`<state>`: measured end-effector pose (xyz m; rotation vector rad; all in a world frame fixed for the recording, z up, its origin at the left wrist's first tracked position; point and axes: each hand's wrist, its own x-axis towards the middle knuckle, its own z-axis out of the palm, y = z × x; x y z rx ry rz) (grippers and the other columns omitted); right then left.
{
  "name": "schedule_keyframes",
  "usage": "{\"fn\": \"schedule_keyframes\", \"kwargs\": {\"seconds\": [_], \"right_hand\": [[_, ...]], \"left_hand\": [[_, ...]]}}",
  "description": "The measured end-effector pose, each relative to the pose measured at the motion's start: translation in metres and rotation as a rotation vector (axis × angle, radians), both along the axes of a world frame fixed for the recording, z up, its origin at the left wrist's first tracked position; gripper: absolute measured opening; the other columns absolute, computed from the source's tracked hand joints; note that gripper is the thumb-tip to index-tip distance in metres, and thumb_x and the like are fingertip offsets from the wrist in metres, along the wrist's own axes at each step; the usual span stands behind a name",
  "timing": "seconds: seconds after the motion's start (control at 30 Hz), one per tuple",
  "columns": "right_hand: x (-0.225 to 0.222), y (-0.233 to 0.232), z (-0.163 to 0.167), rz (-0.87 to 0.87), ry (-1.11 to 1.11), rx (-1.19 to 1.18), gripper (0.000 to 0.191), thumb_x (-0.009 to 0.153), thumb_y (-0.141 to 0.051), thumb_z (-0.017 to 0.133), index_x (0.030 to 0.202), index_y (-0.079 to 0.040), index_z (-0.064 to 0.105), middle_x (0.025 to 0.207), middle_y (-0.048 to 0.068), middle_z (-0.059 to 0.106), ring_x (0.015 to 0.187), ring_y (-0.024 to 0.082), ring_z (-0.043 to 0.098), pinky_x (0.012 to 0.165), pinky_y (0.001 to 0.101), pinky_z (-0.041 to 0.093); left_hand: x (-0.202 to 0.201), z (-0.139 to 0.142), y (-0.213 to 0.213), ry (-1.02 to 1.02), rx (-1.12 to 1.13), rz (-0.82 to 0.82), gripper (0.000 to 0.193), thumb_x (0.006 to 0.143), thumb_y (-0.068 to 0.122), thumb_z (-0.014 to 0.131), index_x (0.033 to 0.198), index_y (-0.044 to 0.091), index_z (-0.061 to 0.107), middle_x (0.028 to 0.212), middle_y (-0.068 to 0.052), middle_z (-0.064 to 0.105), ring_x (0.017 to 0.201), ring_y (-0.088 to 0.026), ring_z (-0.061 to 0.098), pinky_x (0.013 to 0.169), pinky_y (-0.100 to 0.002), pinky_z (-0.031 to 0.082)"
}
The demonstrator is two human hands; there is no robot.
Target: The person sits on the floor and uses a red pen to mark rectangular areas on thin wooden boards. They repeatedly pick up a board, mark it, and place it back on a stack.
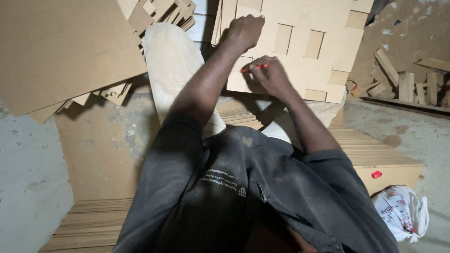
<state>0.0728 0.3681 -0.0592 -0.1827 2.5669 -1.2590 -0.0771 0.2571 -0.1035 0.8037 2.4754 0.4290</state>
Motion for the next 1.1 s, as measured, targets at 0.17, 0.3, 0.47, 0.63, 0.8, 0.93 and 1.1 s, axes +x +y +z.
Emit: {"fn": "schedule_keyframes", "kwargs": {"seconds": [0.17,0.3,0.47,0.63,0.8,0.93,1.1], "right_hand": [[-0.018,0.017,-0.007,0.051,0.014,0.249,0.028,0.106,-0.03,0.062,0.101,-0.006,0.076,0.087,0.02,0.069,0.082,0.038,0.063,0.085,0.0478,0.048],[-0.031,0.017,-0.013,0.081,0.265,0.386,0.027,0.108,-0.025,0.066,0.095,-0.003,0.074,0.082,0.019,0.065,0.08,0.037,0.059,0.088,0.0476,0.046],[-0.002,0.009,-0.01,0.049,0.452,0.31,0.013,0.102,-0.016,0.067,0.1,-0.006,0.076,0.09,0.015,0.069,0.087,0.032,0.06,0.082,0.0467,0.043],[0.062,0.002,-0.007,-0.135,0.308,0.16,0.01,0.105,-0.014,0.068,0.103,-0.006,0.074,0.101,0.011,0.071,0.098,0.029,0.063,0.093,0.044,0.046],[0.097,-0.009,-0.005,-0.086,0.359,0.094,0.014,0.1,-0.009,0.066,0.11,-0.007,0.075,0.114,0.011,0.074,0.112,0.029,0.065,0.097,0.0439,0.045],[0.099,-0.012,0.001,-0.097,0.328,0.089,0.011,0.098,-0.01,0.067,0.106,-0.007,0.075,0.111,0.011,0.075,0.108,0.028,0.066,0.096,0.0446,0.043],[0.092,-0.006,0.007,-0.145,0.083,0.095,0.016,0.1,-0.016,0.067,0.111,-0.009,0.076,0.105,0.01,0.074,0.101,0.024,0.066,0.092,0.04,0.048]], "left_hand": [[0.001,-0.003,0.002,0.098,-0.004,-0.01,0.029,0.085,0.005,0.065,0.114,0.003,0.066,0.095,-0.018,0.073,0.089,-0.035,0.074,0.067,-0.047,0.061],[0.004,-0.009,0.001,0.183,0.095,0.038,0.02,0.103,0.014,0.053,0.111,0.004,0.069,0.095,-0.02,0.074,0.087,-0.038,0.074,0.067,-0.05,0.061],[0.004,-0.009,0.001,0.139,0.067,0.025,0.023,0.099,0.01,0.051,0.115,0.004,0.067,0.09,-0.02,0.074,0.082,-0.038,0.074,0.064,-0.051,0.061],[0.012,-0.002,0.013,0.079,-0.158,-0.063,0.043,0.087,0.015,0.068,0.124,-0.005,0.062,0.087,-0.016,0.075,0.075,-0.033,0.074,0.063,-0.051,0.062],[0.033,-0.007,0.035,0.33,-0.298,-0.091,0.051,0.086,0.02,0.067,0.132,0.001,0.058,0.083,-0.019,0.073,0.065,-0.033,0.074,0.077,-0.068,0.057],[0.034,-0.025,0.035,0.214,-0.231,-0.114,0.042,0.096,0.012,0.064,0.131,-0.011,0.059,0.078,-0.016,0.074,0.059,-0.026,0.072,0.086,-0.055,0.05],[0.034,-0.034,0.039,0.279,-0.141,-0.071,0.041,0.092,0.01,0.063,0.129,-0.009,0.06,0.076,-0.012,0.073,0.06,-0.026,0.067,0.082,-0.05,0.047]]}}
